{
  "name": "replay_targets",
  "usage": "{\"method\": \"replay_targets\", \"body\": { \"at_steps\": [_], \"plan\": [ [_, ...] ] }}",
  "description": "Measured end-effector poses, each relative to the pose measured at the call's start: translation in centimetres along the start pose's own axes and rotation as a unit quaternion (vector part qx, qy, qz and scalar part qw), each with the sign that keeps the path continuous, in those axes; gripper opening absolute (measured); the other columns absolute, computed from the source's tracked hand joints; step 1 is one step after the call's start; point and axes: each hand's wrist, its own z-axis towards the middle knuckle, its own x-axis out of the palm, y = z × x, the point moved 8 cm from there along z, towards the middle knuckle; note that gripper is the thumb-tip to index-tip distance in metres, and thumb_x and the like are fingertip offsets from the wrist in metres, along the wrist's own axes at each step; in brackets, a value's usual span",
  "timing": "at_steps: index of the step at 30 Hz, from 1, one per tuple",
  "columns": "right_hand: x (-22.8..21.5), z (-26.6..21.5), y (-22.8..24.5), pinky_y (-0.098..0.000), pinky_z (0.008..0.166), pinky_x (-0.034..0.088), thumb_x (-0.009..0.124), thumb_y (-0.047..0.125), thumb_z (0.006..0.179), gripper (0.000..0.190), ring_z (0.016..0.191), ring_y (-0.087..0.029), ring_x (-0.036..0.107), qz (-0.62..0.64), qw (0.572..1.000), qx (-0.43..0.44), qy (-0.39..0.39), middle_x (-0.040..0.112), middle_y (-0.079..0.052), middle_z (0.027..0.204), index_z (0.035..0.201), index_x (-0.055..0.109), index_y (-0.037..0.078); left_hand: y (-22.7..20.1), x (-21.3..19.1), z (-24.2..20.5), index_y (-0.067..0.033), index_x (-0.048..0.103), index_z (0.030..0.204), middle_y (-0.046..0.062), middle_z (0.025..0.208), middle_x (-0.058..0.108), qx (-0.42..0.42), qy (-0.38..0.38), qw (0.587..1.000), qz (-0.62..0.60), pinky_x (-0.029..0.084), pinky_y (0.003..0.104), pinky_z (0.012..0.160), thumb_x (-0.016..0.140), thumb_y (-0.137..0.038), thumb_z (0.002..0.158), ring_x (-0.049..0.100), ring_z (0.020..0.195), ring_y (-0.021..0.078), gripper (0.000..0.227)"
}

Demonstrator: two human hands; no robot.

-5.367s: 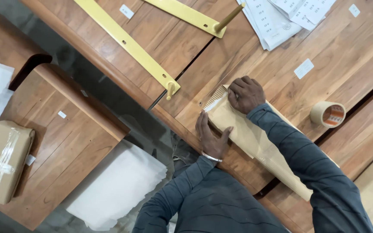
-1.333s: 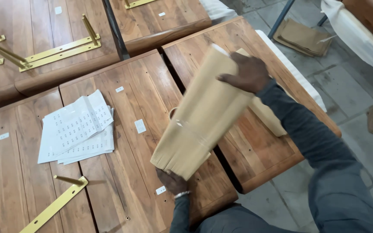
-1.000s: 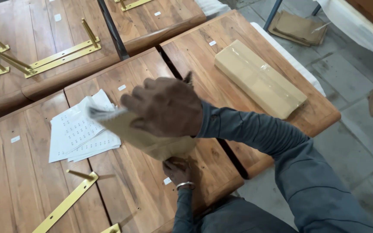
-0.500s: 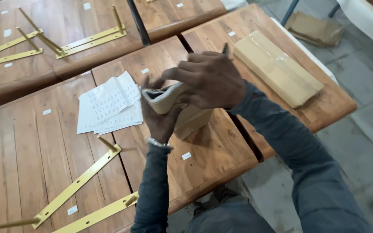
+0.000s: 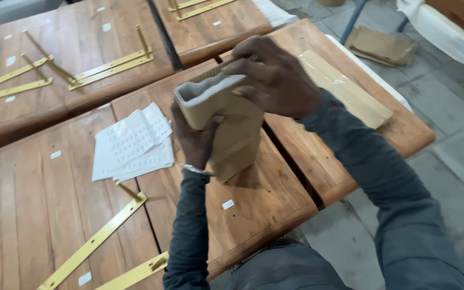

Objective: The person wraps metal furniture legs in foam and brown paper, secures them with adhesive tape, and places them into a cardboard box.

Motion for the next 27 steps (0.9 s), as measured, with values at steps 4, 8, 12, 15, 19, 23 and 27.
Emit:
{"method": "replay_targets", "body": {
  "at_steps": [4,8,12,15,19,23,27],
  "plan": [
    [2.2,0.6,-3.0,-0.0419,0.095,0.055,0.081,0.027,0.094,0.038,0.116,-0.028,0.063,0.033,0.996,0.068,0.047,0.066,-0.008,0.118,0.127,0.070,0.013,0.0,-1.0,0.6,-0.0026,0.039,0.156,0.016,0.145,0.055,0.033,-0.009,0.998,0.061,0.050,0.037,0.113,0.082,-0.026,0.096,0.057,0.135,0.0260,0.078],
    [2.9,2.0,-4.2,-0.0418,0.095,0.053,0.075,0.029,0.103,0.024,0.113,-0.027,0.061,0.049,0.996,0.052,0.045,0.067,-0.006,0.113,0.119,0.071,0.012,-4.1,-0.9,2.8,-0.0026,0.034,0.162,0.016,0.153,0.048,0.053,0.000,0.998,0.034,0.049,0.037,0.118,0.076,-0.029,0.103,0.052,0.140,0.0241,0.077],
    [3.4,3.7,-3.4,-0.0424,0.094,0.052,0.074,0.028,0.100,0.018,0.107,-0.027,0.060,0.026,0.997,-0.030,0.073,0.068,-0.002,0.106,0.109,0.074,0.013,-8.9,-0.8,4.7,-0.0033,0.049,0.147,0.014,0.149,0.050,0.119,-0.008,0.988,0.098,0.057,0.037,0.108,0.079,-0.026,0.106,0.055,0.136,0.0253,0.056],
    [4.4,4.4,-3.8,-0.0427,0.090,0.052,0.075,0.029,0.099,0.018,0.104,-0.027,0.062,0.053,0.992,-0.015,0.114,0.070,-0.006,0.102,0.106,0.076,0.011,-9.8,-0.4,5.3,-0.0052,0.067,0.123,0.016,0.139,0.055,0.113,0.036,0.971,0.206,0.056,0.039,0.103,0.077,-0.019,0.106,0.066,0.122,0.0265,0.024],
    [4.8,5.6,-4.0,-0.0445,0.083,0.053,0.078,0.031,0.091,0.022,0.094,-0.027,0.064,0.064,0.987,0.015,0.147,0.076,-0.003,0.093,0.104,0.079,0.013,-11.4,0.0,5.7,-0.0016,0.069,0.116,0.017,0.134,0.059,0.139,0.055,0.955,0.256,0.056,0.043,0.106,0.077,-0.017,0.107,0.065,0.125,0.0332,0.019],
    [5.6,5.8,-4.3,-0.0462,0.076,0.055,0.077,0.024,0.089,0.013,0.084,-0.028,0.069,0.029,0.981,0.046,0.187,0.076,-0.006,0.086,0.099,0.081,0.017,-11.6,0.5,5.8,-0.0013,0.062,0.124,0.017,0.132,0.061,0.112,0.088,0.946,0.289,0.058,0.043,0.096,0.076,-0.019,0.105,0.068,0.117,0.0331,0.030],
    [5.4,5.5,-4.0,-0.0466,0.074,0.053,0.071,0.020,0.091,0.009,0.079,-0.029,0.069,0.057,0.974,0.049,0.216,0.075,-0.007,0.084,0.095,0.079,0.016,-11.3,0.1,6.0,-0.0022,0.057,0.133,0.015,0.126,0.061,0.106,0.086,0.942,0.305,0.057,0.043,0.089,0.079,-0.020,0.104,0.070,0.110,0.0330,0.041]
  ]
}}
